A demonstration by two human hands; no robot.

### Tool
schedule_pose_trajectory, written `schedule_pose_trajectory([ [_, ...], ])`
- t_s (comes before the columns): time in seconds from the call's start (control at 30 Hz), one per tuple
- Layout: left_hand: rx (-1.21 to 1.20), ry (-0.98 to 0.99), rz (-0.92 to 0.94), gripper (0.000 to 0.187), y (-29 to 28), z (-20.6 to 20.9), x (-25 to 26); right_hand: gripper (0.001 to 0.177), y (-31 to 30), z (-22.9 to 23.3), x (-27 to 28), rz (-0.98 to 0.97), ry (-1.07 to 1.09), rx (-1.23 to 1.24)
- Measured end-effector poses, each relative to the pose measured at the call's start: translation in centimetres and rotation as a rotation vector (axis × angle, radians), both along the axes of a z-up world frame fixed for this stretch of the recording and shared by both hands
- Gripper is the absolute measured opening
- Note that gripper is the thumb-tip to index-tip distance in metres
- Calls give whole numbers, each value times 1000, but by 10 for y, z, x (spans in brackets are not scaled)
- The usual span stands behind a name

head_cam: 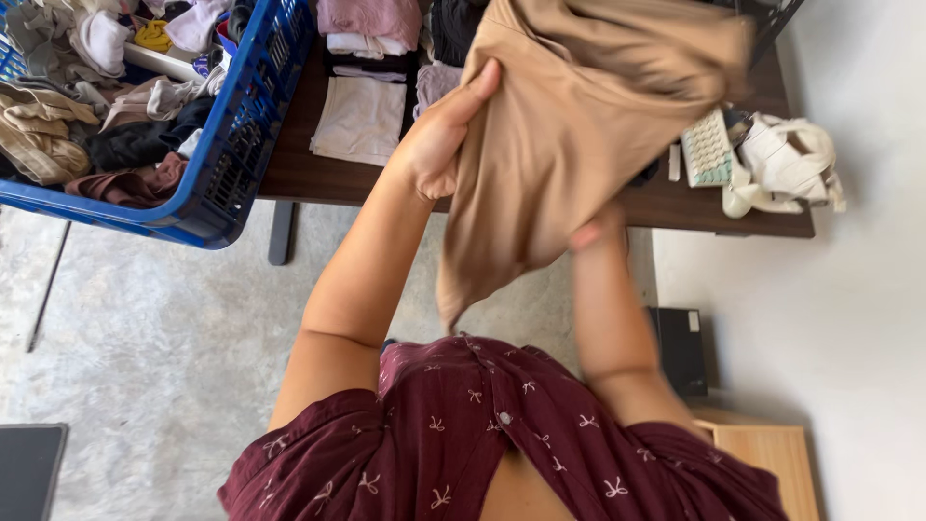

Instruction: The person takes various items of clothing from a laundry basket and folds them on a desk, creating organized stacks.

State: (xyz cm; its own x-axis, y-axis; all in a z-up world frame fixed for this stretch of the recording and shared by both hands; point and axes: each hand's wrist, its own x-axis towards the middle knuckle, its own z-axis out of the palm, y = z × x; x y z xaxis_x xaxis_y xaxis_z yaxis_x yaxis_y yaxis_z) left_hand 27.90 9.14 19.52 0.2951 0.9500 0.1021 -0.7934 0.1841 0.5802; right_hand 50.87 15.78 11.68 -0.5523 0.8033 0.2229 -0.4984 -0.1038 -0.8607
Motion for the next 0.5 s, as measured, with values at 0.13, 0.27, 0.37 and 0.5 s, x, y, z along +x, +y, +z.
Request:
schedule_pose_trajectory([
  [0.13,-174,129,83,66,31,-34,-17,57,-50,-70,11,279,-216,-231],
  [0.27,-249,82,85,89,38,-92,-38,54,-41,-78,13,238,-181,-253],
  [0.37,-166,344,87,106,-10,-153,-25,45,-15,-79,10,259,-101,-360],
  [0.5,-197,432,62,80,-33,-183,-27,44,11,-86,-7,257,-296,-164],
])
